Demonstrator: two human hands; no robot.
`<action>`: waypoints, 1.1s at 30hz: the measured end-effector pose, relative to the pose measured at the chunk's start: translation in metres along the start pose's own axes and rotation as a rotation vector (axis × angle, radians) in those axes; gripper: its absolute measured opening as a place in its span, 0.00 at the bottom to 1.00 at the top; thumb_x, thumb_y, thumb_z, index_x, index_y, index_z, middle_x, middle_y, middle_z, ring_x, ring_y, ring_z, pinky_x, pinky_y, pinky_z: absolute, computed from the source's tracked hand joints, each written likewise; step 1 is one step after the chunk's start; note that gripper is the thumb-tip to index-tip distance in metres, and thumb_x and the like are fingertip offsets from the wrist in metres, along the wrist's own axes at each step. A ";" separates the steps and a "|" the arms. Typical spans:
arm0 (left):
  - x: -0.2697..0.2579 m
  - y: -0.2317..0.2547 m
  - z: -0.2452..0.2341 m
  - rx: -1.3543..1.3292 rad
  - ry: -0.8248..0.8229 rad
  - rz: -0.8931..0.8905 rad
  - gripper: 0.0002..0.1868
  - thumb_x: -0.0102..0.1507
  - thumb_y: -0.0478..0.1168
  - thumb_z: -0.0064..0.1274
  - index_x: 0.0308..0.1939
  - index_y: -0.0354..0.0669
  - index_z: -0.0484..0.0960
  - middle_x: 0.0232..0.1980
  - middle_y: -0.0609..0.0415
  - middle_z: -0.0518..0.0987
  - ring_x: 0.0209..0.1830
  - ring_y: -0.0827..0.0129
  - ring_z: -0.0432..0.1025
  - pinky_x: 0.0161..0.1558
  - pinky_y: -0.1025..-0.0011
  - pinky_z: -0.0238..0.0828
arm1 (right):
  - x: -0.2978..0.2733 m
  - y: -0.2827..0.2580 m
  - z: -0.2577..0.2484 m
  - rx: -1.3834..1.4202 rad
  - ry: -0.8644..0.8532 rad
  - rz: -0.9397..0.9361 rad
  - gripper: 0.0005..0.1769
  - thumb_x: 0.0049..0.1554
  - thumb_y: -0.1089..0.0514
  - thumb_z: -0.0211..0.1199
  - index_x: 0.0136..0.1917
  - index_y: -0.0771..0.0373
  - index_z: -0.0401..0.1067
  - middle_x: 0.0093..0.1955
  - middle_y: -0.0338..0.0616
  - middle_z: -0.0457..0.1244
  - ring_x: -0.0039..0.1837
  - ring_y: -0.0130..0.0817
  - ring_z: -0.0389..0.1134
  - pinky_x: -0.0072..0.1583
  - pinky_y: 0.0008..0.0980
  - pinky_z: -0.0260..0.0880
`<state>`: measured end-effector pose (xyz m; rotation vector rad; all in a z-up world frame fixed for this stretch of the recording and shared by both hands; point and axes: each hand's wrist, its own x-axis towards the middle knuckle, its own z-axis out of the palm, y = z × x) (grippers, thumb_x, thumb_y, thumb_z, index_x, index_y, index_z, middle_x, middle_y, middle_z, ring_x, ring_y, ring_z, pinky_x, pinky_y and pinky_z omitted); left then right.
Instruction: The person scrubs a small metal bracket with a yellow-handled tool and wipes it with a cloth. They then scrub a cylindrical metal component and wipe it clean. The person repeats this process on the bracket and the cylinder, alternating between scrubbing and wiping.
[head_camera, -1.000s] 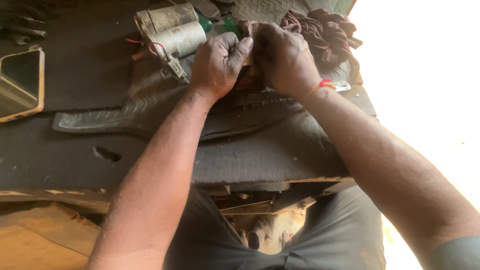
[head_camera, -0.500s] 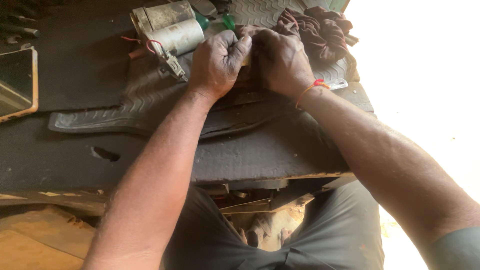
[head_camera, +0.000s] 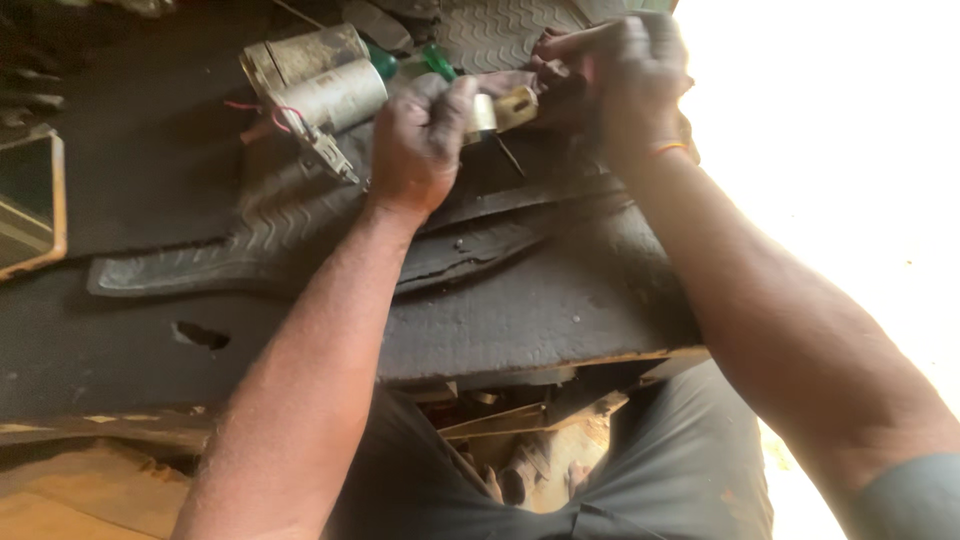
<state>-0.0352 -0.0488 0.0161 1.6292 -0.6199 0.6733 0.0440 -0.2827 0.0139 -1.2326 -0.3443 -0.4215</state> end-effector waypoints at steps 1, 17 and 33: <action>0.001 -0.007 -0.003 0.053 0.035 -0.075 0.23 0.74 0.53 0.49 0.31 0.42 0.75 0.30 0.61 0.74 0.30 0.77 0.67 0.33 0.69 0.66 | 0.000 -0.005 0.000 0.026 0.029 0.001 0.09 0.71 0.60 0.45 0.52 0.65 0.65 0.45 0.57 0.77 0.35 0.28 0.63 0.40 0.29 0.68; 0.003 -0.005 -0.005 -0.189 0.104 -0.216 0.18 0.72 0.51 0.44 0.44 0.43 0.83 0.34 0.65 0.81 0.32 0.82 0.72 0.35 0.77 0.70 | -0.075 -0.040 0.082 -1.102 -0.446 -0.609 0.38 0.71 0.47 0.58 0.83 0.68 0.47 0.76 0.57 0.61 0.82 0.61 0.49 0.78 0.64 0.42; -0.002 -0.046 -0.014 0.164 0.248 -0.231 0.29 0.72 0.58 0.49 0.29 0.36 0.81 0.24 0.54 0.75 0.25 0.69 0.67 0.32 0.61 0.64 | -0.081 -0.044 0.079 -1.146 -0.654 -0.509 0.52 0.51 0.54 0.66 0.83 0.62 0.48 0.80 0.49 0.55 0.86 0.59 0.40 0.79 0.66 0.30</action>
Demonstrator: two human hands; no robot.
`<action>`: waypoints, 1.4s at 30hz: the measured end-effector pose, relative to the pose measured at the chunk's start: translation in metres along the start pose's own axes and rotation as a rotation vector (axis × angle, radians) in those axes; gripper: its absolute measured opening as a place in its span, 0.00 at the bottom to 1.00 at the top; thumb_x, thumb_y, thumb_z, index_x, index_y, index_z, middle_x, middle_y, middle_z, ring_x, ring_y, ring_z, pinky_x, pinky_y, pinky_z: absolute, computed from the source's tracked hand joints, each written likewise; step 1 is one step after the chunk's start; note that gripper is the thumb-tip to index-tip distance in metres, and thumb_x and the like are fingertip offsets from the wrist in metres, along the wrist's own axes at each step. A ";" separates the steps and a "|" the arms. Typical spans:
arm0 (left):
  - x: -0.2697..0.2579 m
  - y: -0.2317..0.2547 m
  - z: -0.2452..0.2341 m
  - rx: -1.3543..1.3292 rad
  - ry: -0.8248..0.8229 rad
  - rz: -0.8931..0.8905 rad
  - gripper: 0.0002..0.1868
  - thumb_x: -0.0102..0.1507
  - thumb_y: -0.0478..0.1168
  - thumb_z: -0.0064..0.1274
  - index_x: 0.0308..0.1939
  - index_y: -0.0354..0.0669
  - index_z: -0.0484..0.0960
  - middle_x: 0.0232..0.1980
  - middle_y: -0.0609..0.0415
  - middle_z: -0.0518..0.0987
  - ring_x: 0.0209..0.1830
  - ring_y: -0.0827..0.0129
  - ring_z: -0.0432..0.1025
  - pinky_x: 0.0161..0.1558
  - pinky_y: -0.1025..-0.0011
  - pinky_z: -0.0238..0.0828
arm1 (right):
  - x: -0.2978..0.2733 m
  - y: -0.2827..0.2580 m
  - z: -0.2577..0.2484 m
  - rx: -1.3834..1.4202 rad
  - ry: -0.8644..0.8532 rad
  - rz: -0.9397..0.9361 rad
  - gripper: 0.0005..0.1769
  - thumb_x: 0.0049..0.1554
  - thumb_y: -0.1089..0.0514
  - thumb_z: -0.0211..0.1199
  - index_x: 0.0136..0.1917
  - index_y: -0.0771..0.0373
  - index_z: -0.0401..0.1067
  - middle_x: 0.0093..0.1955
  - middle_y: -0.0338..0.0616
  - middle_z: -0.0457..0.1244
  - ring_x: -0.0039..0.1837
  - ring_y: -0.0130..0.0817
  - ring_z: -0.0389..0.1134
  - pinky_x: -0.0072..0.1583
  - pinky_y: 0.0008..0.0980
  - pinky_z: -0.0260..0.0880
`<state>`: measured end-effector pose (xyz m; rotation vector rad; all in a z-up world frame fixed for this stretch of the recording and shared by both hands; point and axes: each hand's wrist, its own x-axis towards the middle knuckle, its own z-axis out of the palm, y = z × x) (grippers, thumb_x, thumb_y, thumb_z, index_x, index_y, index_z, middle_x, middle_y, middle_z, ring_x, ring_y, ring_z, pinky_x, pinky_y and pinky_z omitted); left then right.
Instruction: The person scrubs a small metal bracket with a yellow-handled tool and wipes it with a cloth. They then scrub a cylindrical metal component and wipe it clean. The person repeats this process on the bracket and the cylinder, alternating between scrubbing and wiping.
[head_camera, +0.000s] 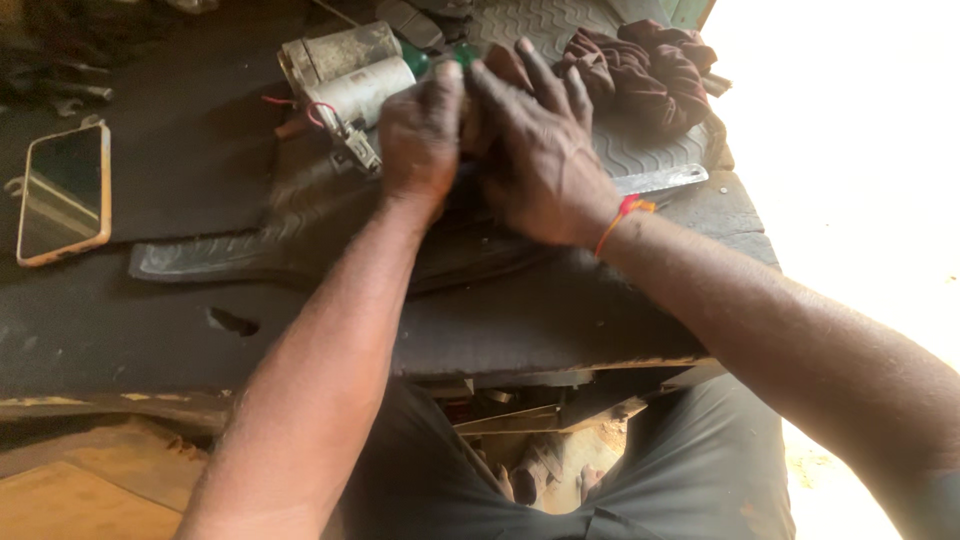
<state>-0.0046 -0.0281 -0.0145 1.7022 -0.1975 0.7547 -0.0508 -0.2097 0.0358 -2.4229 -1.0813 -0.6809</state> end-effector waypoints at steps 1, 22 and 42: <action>0.002 0.002 0.003 0.128 0.006 0.061 0.28 0.72 0.57 0.49 0.30 0.35 0.82 0.24 0.51 0.74 0.24 0.67 0.67 0.33 0.60 0.63 | 0.006 0.002 0.001 -0.004 -0.018 0.029 0.51 0.52 0.53 0.66 0.83 0.60 0.48 0.81 0.48 0.55 0.86 0.58 0.39 0.80 0.66 0.30; -0.002 0.016 0.018 0.256 0.133 0.201 0.26 0.73 0.55 0.43 0.38 0.38 0.86 0.28 0.43 0.81 0.26 0.56 0.76 0.31 0.57 0.69 | 0.000 -0.005 -0.008 0.132 -0.140 0.127 0.63 0.47 0.44 0.73 0.84 0.59 0.41 0.86 0.53 0.40 0.86 0.58 0.33 0.79 0.62 0.30; -0.002 0.016 0.017 0.248 0.128 0.157 0.33 0.76 0.58 0.36 0.34 0.36 0.86 0.30 0.39 0.82 0.29 0.51 0.78 0.32 0.56 0.69 | 0.001 -0.020 -0.010 0.036 -0.030 0.122 0.56 0.47 0.47 0.71 0.81 0.61 0.48 0.82 0.54 0.48 0.81 0.62 0.45 0.72 0.63 0.47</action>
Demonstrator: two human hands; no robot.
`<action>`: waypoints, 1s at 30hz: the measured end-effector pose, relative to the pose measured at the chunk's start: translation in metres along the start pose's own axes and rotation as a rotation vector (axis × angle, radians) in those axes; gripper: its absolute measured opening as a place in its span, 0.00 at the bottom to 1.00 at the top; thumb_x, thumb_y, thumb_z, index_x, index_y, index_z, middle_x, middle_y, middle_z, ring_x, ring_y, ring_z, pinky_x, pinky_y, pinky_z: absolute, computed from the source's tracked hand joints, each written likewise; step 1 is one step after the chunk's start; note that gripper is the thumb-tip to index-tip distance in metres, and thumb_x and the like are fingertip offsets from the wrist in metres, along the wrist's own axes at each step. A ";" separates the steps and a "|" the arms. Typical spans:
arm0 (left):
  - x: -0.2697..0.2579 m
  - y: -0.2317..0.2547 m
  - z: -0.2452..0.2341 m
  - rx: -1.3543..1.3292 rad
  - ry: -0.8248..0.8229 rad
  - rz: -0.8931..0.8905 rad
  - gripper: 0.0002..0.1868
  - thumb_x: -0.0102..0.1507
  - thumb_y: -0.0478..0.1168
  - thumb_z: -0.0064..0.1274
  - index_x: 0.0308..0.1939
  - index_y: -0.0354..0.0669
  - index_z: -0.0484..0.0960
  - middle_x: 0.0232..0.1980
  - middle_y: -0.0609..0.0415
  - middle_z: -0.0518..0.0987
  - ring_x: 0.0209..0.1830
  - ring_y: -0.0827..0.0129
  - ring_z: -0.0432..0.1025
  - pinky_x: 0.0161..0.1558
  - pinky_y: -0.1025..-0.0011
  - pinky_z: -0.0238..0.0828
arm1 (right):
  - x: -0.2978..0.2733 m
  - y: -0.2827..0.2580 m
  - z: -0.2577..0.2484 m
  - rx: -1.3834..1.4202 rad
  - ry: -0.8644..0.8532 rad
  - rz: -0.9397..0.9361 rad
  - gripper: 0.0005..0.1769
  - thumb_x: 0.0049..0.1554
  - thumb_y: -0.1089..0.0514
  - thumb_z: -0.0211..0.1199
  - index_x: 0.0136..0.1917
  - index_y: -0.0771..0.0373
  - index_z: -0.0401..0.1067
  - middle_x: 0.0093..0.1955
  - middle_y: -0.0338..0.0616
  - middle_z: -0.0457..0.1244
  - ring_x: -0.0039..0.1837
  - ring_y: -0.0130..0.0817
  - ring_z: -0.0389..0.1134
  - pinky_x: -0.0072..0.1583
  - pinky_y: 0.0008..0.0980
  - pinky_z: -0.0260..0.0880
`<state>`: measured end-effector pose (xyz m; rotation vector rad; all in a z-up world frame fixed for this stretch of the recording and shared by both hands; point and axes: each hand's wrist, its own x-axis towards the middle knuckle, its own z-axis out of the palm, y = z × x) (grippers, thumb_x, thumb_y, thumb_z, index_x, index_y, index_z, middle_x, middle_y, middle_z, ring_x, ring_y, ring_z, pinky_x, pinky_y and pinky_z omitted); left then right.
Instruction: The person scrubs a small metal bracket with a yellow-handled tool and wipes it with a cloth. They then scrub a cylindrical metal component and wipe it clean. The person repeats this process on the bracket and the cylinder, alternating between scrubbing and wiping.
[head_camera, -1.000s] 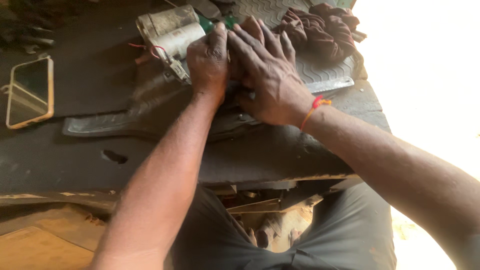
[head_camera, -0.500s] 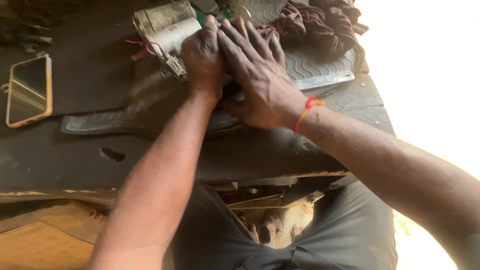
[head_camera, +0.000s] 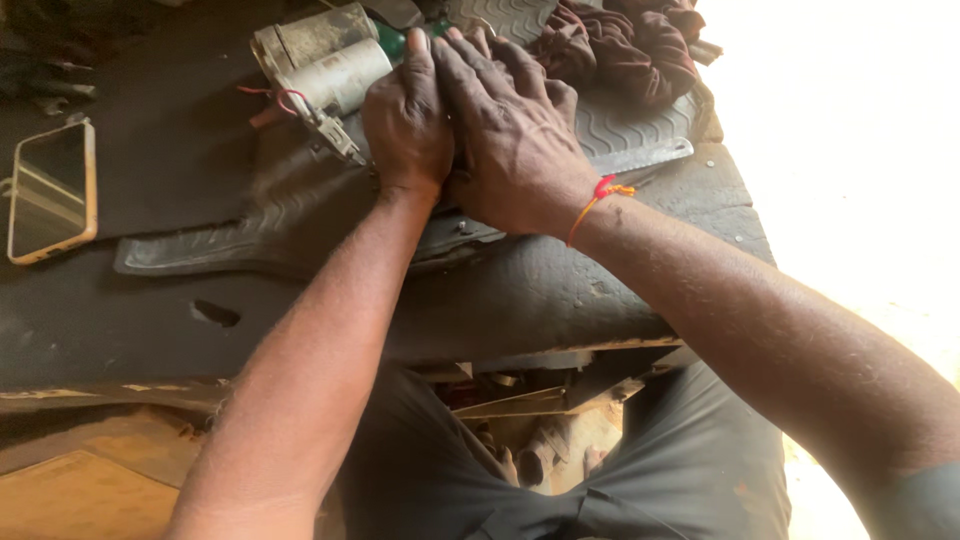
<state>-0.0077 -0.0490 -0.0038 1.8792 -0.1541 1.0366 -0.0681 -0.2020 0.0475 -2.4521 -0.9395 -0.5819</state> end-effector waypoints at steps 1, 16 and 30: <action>0.002 -0.001 0.000 0.026 0.002 0.047 0.33 0.76 0.58 0.36 0.36 0.35 0.86 0.31 0.37 0.81 0.31 0.47 0.78 0.32 0.54 0.68 | 0.001 0.004 0.000 -0.010 0.025 -0.054 0.55 0.49 0.48 0.71 0.82 0.62 0.47 0.83 0.56 0.47 0.82 0.62 0.46 0.75 0.62 0.48; -0.008 -0.011 0.007 0.103 -0.040 0.122 0.35 0.74 0.60 0.41 0.23 0.35 0.76 0.19 0.44 0.73 0.19 0.54 0.70 0.25 0.55 0.61 | 0.025 0.071 0.017 0.150 -0.077 -0.150 0.36 0.53 0.48 0.78 0.66 0.64 0.64 0.61 0.61 0.64 0.63 0.62 0.64 0.59 0.53 0.67; 0.009 -0.027 0.007 0.002 0.026 -0.004 0.30 0.73 0.52 0.50 0.24 0.31 0.77 0.19 0.46 0.74 0.18 0.60 0.67 0.28 0.59 0.63 | 0.019 0.059 0.032 0.343 -0.074 -0.183 0.56 0.53 0.50 0.79 0.82 0.67 0.47 0.79 0.63 0.55 0.82 0.57 0.55 0.78 0.44 0.60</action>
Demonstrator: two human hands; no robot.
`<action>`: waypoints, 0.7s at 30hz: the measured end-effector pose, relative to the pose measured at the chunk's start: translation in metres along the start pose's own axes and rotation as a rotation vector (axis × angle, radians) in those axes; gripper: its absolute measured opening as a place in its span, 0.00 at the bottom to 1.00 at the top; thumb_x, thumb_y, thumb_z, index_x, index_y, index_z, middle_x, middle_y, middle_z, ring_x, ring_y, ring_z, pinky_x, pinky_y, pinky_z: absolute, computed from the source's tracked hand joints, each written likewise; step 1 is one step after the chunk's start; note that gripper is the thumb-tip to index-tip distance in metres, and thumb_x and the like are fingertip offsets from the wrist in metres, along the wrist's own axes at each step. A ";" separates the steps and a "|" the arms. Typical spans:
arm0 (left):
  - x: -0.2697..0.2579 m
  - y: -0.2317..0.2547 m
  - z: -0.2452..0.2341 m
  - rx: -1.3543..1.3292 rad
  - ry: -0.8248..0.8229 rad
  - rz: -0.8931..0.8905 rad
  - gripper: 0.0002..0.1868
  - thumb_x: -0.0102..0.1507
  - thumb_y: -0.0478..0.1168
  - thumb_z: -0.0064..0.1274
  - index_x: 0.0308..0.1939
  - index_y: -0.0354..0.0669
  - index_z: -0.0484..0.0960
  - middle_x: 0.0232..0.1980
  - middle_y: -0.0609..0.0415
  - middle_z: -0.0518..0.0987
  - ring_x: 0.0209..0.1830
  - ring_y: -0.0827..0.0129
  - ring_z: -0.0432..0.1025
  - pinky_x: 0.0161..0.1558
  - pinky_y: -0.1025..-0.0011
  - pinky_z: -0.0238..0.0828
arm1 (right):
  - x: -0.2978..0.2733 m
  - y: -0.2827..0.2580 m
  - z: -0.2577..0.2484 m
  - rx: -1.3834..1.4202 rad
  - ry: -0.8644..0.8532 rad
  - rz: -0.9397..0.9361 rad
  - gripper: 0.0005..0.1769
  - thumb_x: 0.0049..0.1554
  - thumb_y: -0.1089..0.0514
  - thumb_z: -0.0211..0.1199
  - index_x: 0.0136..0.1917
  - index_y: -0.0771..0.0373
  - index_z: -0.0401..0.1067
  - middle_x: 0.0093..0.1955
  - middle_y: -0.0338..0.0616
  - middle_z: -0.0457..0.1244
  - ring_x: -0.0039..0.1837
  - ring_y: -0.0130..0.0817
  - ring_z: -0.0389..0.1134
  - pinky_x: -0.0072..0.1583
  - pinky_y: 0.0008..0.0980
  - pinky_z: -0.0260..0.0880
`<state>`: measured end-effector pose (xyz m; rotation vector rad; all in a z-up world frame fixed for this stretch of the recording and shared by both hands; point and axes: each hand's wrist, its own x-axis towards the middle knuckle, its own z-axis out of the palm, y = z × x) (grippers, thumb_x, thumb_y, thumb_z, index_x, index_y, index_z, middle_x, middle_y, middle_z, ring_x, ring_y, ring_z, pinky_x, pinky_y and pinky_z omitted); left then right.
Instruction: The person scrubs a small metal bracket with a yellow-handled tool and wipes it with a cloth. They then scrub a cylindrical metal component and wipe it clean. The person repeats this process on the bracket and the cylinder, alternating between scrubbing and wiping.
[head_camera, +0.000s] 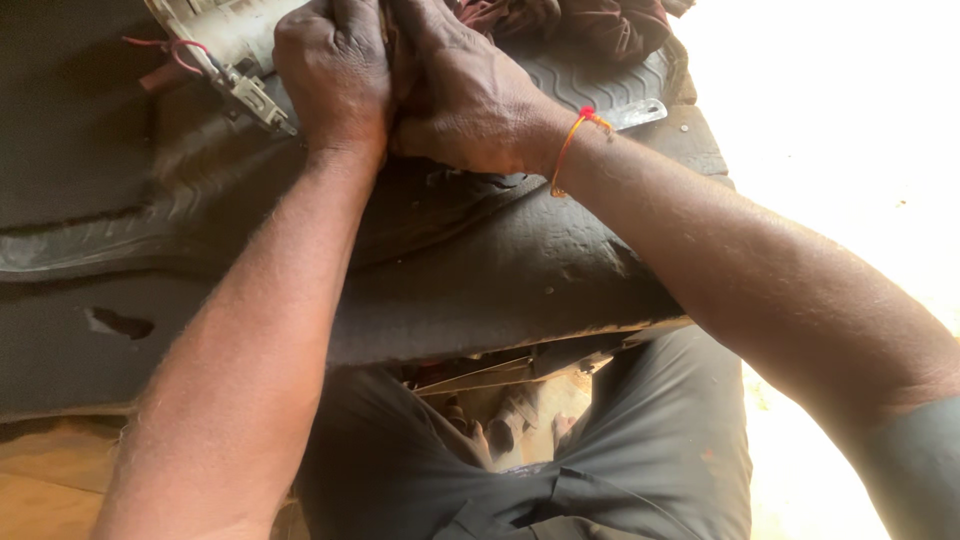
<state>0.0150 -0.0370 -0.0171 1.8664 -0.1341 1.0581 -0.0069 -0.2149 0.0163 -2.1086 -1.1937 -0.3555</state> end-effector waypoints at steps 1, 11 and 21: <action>0.001 -0.002 0.000 -0.010 -0.001 -0.010 0.30 0.73 0.52 0.50 0.24 0.31 0.77 0.19 0.47 0.74 0.17 0.61 0.67 0.28 0.59 0.63 | -0.001 -0.002 0.000 -0.003 0.004 0.007 0.56 0.54 0.50 0.79 0.82 0.67 0.47 0.80 0.62 0.54 0.82 0.57 0.55 0.78 0.44 0.60; 0.007 -0.042 0.006 -0.154 0.077 -0.056 0.27 0.73 0.49 0.46 0.30 0.27 0.75 0.22 0.47 0.75 0.24 0.64 0.65 0.31 0.58 0.64 | -0.011 -0.014 0.000 0.037 0.031 -0.049 0.59 0.55 0.52 0.78 0.84 0.66 0.41 0.82 0.59 0.50 0.85 0.57 0.50 0.84 0.44 0.52; -0.001 -0.022 -0.002 -0.123 -0.057 -0.105 0.32 0.76 0.54 0.39 0.26 0.32 0.73 0.19 0.54 0.68 0.21 0.66 0.61 0.28 0.59 0.58 | -0.005 -0.023 0.000 -0.183 0.035 -0.077 0.55 0.53 0.47 0.78 0.81 0.66 0.50 0.76 0.61 0.56 0.77 0.58 0.58 0.73 0.49 0.61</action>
